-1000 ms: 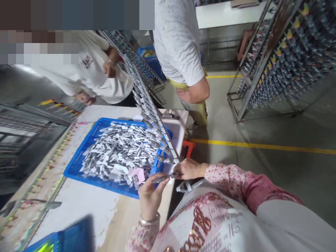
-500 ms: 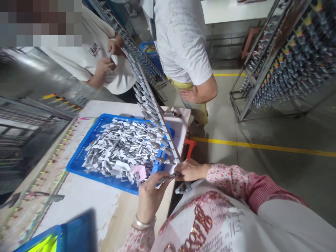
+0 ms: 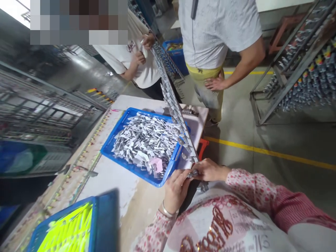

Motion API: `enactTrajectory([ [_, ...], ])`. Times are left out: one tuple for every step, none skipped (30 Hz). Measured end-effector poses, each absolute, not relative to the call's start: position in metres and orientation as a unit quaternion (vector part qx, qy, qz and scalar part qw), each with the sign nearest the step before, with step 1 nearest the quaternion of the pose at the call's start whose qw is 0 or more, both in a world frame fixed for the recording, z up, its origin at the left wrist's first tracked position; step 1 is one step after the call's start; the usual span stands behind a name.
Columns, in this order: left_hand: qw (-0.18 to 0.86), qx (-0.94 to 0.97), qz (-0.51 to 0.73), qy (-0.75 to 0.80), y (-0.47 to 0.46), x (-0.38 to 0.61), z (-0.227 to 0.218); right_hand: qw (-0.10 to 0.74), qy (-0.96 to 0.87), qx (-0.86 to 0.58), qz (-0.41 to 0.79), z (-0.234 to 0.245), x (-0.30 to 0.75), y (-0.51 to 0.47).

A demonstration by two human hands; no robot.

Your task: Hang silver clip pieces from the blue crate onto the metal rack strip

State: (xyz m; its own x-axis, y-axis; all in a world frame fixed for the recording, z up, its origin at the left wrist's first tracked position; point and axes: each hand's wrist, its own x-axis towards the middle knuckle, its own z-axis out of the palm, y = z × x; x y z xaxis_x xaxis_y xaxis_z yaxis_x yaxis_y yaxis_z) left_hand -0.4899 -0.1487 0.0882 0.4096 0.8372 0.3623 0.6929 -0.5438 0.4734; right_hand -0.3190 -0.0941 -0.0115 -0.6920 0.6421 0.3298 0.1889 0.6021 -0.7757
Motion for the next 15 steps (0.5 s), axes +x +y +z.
enactTrajectory([
  [0.155,0.831,0.285,0.453,-0.147,-0.494,0.089,0.293,-0.841,-0.255,0.375,-0.009,-0.318,-0.094],
  [0.194,0.829,0.281,0.443,-0.142,-0.500,0.088,0.281,-0.841,-0.264,0.379,-0.007,-0.318,-0.095],
  [0.231,0.821,0.279,0.441,-0.135,-0.510,0.087,0.271,-0.840,-0.273,0.383,-0.005,-0.317,-0.095],
  [0.257,0.803,0.275,0.461,-0.124,-0.524,0.083,0.260,-0.838,-0.280,0.389,-0.003,-0.316,-0.096],
  [0.266,0.776,0.270,0.505,-0.110,-0.540,0.077,0.253,-0.835,-0.287,0.395,-0.001,-0.315,-0.097],
  [0.262,0.739,0.267,0.561,-0.091,-0.557,0.069,0.246,-0.831,-0.295,0.403,0.000,-0.314,-0.098],
  [0.227,0.688,0.251,0.642,-0.070,-0.574,0.060,0.241,-0.824,-0.306,0.411,0.001,-0.313,-0.100],
  [0.211,0.668,0.238,0.672,-0.047,-0.590,0.049,0.238,-0.815,-0.322,0.419,0.001,-0.312,-0.102],
  [0.206,0.662,0.227,0.685,-0.023,-0.603,0.037,0.238,-0.802,-0.341,0.429,0.001,-0.311,-0.105],
  [0.202,0.658,0.214,0.693,0.000,-0.612,0.024,0.241,-0.787,-0.359,0.440,0.001,-0.310,-0.108],
  [0.202,0.660,0.206,0.693,0.022,-0.616,0.012,0.247,-0.771,-0.377,0.451,0.001,-0.309,-0.112],
  [0.204,0.664,0.198,0.692,0.042,-0.615,0.000,0.256,-0.753,-0.392,0.462,0.000,-0.308,-0.117],
  [0.208,0.666,0.192,0.691,0.059,-0.611,-0.011,0.266,-0.735,-0.406,0.474,-0.001,-0.307,-0.122],
  [0.213,0.666,0.186,0.691,0.072,-0.604,-0.020,0.276,-0.716,-0.422,0.483,-0.001,-0.307,-0.127],
  [0.219,0.663,0.181,0.692,0.082,-0.596,-0.027,0.285,-0.696,-0.440,0.490,-0.002,-0.307,-0.133],
])
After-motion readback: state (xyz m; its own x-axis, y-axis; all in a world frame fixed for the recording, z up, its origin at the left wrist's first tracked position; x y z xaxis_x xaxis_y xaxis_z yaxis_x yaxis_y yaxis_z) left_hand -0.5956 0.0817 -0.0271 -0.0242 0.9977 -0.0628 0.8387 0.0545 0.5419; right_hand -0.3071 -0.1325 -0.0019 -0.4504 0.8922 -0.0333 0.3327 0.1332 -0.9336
